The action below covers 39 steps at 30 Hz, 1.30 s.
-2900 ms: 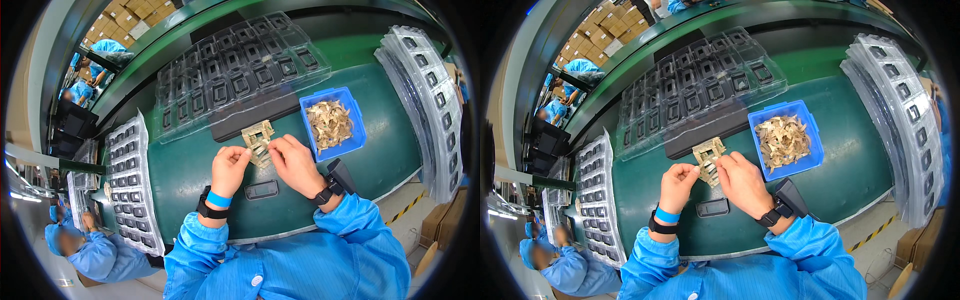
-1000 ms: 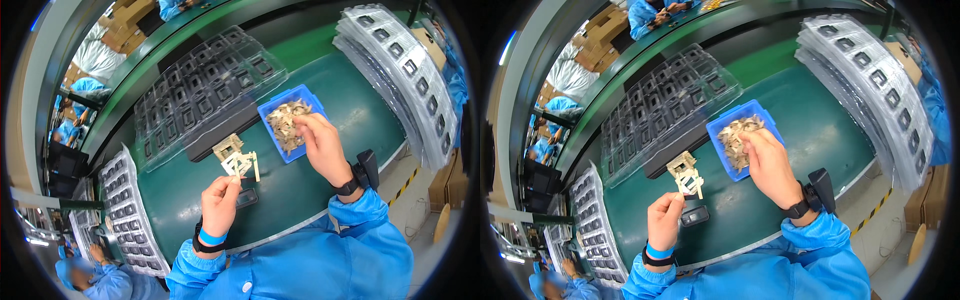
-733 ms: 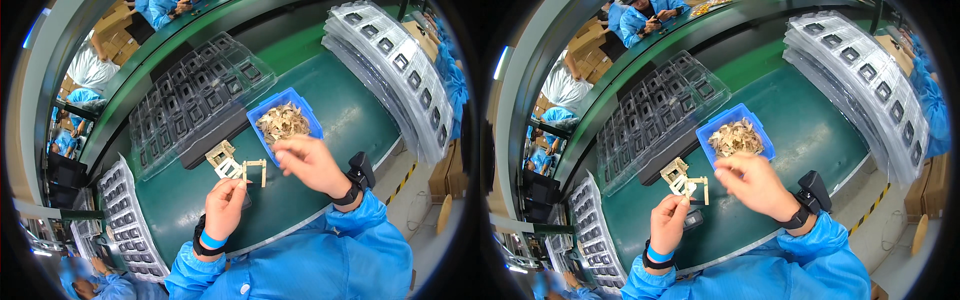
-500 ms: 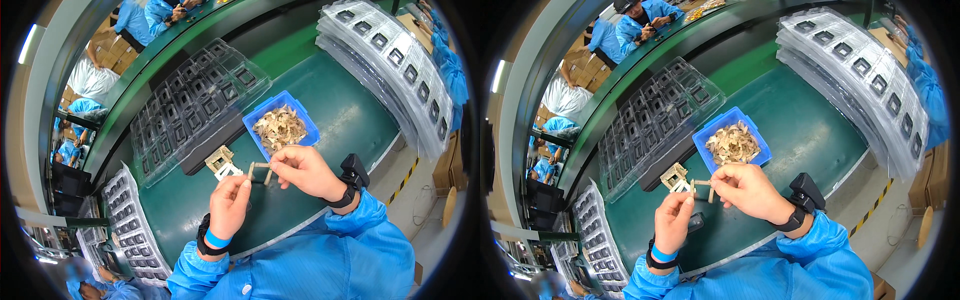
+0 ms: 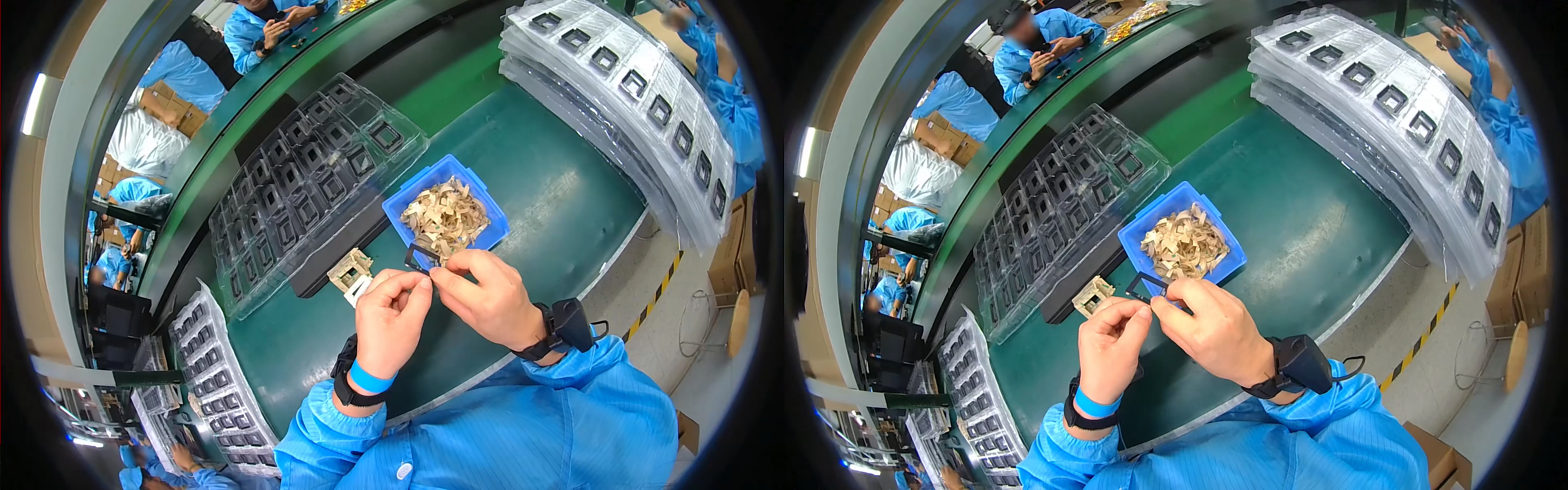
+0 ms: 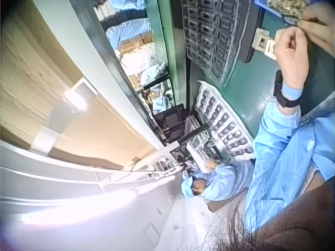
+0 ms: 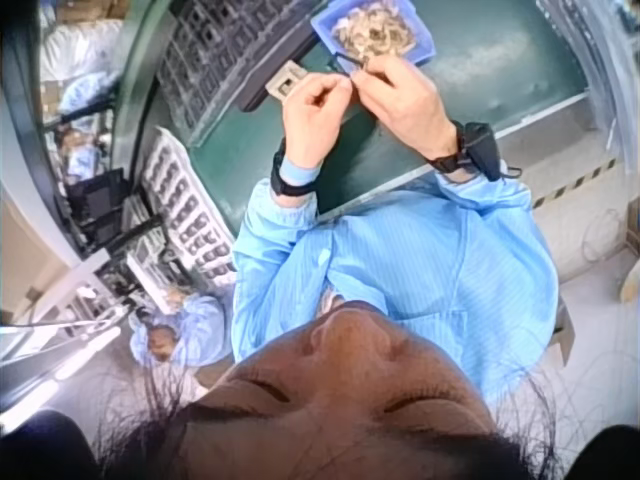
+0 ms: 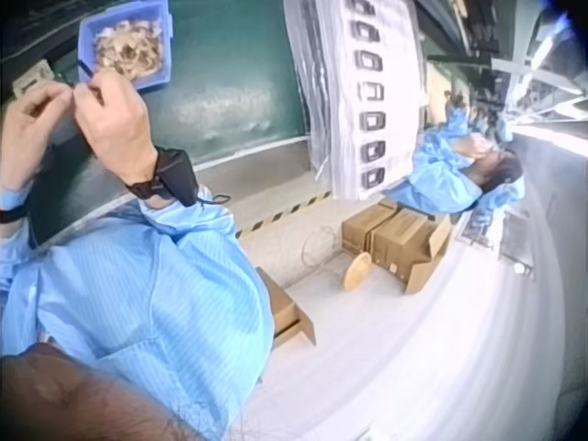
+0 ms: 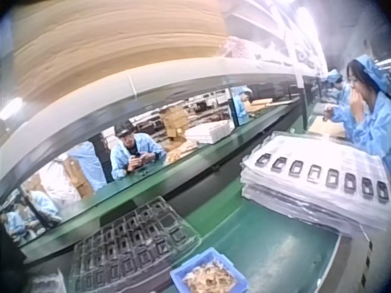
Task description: Assembling small plastic and metal components at a factory assembly line workstation.
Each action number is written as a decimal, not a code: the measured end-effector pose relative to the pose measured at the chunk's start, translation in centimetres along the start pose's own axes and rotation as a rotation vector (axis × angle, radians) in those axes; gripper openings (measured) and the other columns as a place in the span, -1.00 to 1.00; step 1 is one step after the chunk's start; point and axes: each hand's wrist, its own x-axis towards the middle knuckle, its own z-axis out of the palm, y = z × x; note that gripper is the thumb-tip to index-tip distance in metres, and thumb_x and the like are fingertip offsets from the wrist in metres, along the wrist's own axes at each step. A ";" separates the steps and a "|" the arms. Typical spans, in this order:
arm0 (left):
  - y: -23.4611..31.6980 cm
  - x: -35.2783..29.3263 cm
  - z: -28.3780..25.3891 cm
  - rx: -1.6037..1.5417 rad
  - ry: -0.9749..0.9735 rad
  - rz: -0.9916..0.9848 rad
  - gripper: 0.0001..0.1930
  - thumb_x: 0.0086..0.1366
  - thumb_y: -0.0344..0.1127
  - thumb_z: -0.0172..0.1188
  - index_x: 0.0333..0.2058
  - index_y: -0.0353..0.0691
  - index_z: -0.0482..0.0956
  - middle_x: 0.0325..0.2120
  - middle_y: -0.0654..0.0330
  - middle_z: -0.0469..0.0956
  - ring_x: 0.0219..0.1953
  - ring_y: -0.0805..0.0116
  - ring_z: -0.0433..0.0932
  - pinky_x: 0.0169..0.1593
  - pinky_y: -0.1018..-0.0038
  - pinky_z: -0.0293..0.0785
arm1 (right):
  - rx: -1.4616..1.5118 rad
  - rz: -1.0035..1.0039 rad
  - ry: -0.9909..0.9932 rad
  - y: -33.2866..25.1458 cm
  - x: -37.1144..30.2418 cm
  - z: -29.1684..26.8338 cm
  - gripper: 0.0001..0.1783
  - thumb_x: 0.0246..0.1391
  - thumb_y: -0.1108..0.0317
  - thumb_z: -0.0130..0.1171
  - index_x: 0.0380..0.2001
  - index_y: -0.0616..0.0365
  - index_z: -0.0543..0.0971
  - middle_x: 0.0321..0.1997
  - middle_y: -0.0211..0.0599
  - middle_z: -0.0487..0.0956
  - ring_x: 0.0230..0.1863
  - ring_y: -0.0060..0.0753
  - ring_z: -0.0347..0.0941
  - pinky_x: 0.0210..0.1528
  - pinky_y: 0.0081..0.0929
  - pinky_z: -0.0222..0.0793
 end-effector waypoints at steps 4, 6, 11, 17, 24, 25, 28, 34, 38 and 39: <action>-0.1 0.3 0.3 0.011 0.004 0.029 -0.93 0.24 -0.50 0.23 -0.36 -0.40 0.61 -0.42 0.30 0.49 -0.44 0.64 0.36 -0.37 0.65 0.30 | -0.014 -0.006 0.007 0.1 -0.1 -0.1 -0.72 -0.18 0.49 0.33 -0.29 0.17 0.63 -0.33 -0.31 0.49 -0.35 -0.27 0.52 -0.33 -0.41 0.48; -0.3 0.4 0.6 0.021 0.011 0.061 -0.94 0.24 -0.50 0.22 -0.37 -0.40 0.61 -0.43 0.30 0.49 -0.46 0.64 0.35 -0.39 0.65 0.29 | 0.029 0.040 -0.003 0.1 -0.1 -0.2 -0.78 -0.14 0.51 0.32 -0.32 0.17 0.63 -0.35 -0.29 0.51 -0.35 -0.25 0.53 -0.33 -0.41 0.49; -0.8 0.9 1.0 0.084 0.036 0.152 -0.95 0.22 -0.51 0.23 -0.38 -0.39 0.61 -0.45 0.28 0.49 -0.52 0.64 0.32 -0.43 0.64 0.27 | 0.211 0.309 0.074 0.4 0.2 -0.7 -0.88 -0.08 0.50 0.30 -0.39 0.19 0.63 -0.38 -0.24 0.52 -0.39 -0.21 0.54 -0.34 -0.39 0.50; -1.5 2.2 1.0 0.261 0.108 0.250 -0.90 0.16 -0.47 0.29 -0.34 -0.36 0.66 -0.47 0.25 0.49 -0.58 0.57 0.28 -0.48 0.58 0.23 | 0.122 0.451 0.233 2.2 0.5 -3.2 -0.93 -0.01 0.55 0.27 -0.38 0.25 0.63 -0.35 -0.27 0.52 -0.48 -0.52 0.51 -0.48 -0.58 0.43; -1.6 2.5 1.1 0.259 0.136 0.225 -0.87 0.26 -0.38 0.27 -0.31 -0.35 0.67 -0.48 0.27 0.51 -0.53 0.59 0.31 -0.44 0.58 0.25 | -0.016 0.341 0.199 1.3 0.2 -3.1 -0.85 -0.07 0.55 0.32 -0.35 0.21 0.64 -0.35 -0.27 0.51 -0.49 -0.37 0.51 -0.45 -0.50 0.45; -1.3 2.1 0.9 0.182 0.084 0.127 -0.84 0.31 -0.36 0.24 -0.29 -0.36 0.66 -0.47 0.29 0.53 -0.50 0.61 0.34 -0.41 0.60 0.27 | -0.015 0.338 0.192 1.0 0.0 -2.8 -0.85 -0.07 0.55 0.32 -0.35 0.21 0.64 -0.35 -0.27 0.51 -0.49 -0.37 0.51 -0.45 -0.50 0.45; -1.9 1.3 0.3 -0.106 0.023 -0.069 -0.81 0.31 -0.32 0.26 -0.33 -0.38 0.64 -0.50 0.32 0.47 -0.50 0.63 0.42 -0.40 0.61 0.34 | -0.138 -0.001 0.107 0.1 -0.6 -1.2 -0.71 -0.27 0.51 0.38 -0.34 0.13 0.65 -0.35 -0.34 0.51 -0.38 -0.26 0.50 -0.39 -0.39 0.44; -3.1 -1.4 -2.4 -0.358 0.104 -0.184 -0.89 0.30 -0.44 0.24 -0.34 -0.38 0.62 -0.37 0.33 0.51 -0.37 0.65 0.46 -0.25 0.69 0.38 | 0.137 0.039 -0.063 -2.0 -0.6 0.6 -0.76 -0.17 0.47 0.37 -0.32 0.15 0.65 -0.34 -0.31 0.53 -0.40 -0.27 0.52 -0.39 -0.42 0.46; -3.6 -3.2 -4.6 -0.235 0.064 -0.140 -0.96 0.26 -0.53 0.22 -0.35 -0.38 0.61 -0.33 0.29 0.48 -0.30 0.57 0.47 -0.22 0.64 0.40 | 0.301 0.370 -0.220 -2.6 0.6 0.4 -0.80 -0.01 0.43 0.34 -0.28 0.21 0.63 -0.36 -0.24 0.55 -0.47 -0.34 0.53 -0.41 -0.46 0.47; -3.8 -3.5 -5.0 -0.201 0.021 -0.114 -0.97 0.25 -0.54 0.22 -0.36 -0.38 0.61 -0.34 0.28 0.48 -0.31 0.56 0.47 -0.23 0.64 0.41 | 0.314 0.460 -0.269 -2.8 0.9 0.6 -0.80 0.00 0.43 0.34 -0.27 0.23 0.62 -0.36 -0.23 0.56 -0.48 -0.37 0.53 -0.42 -0.48 0.46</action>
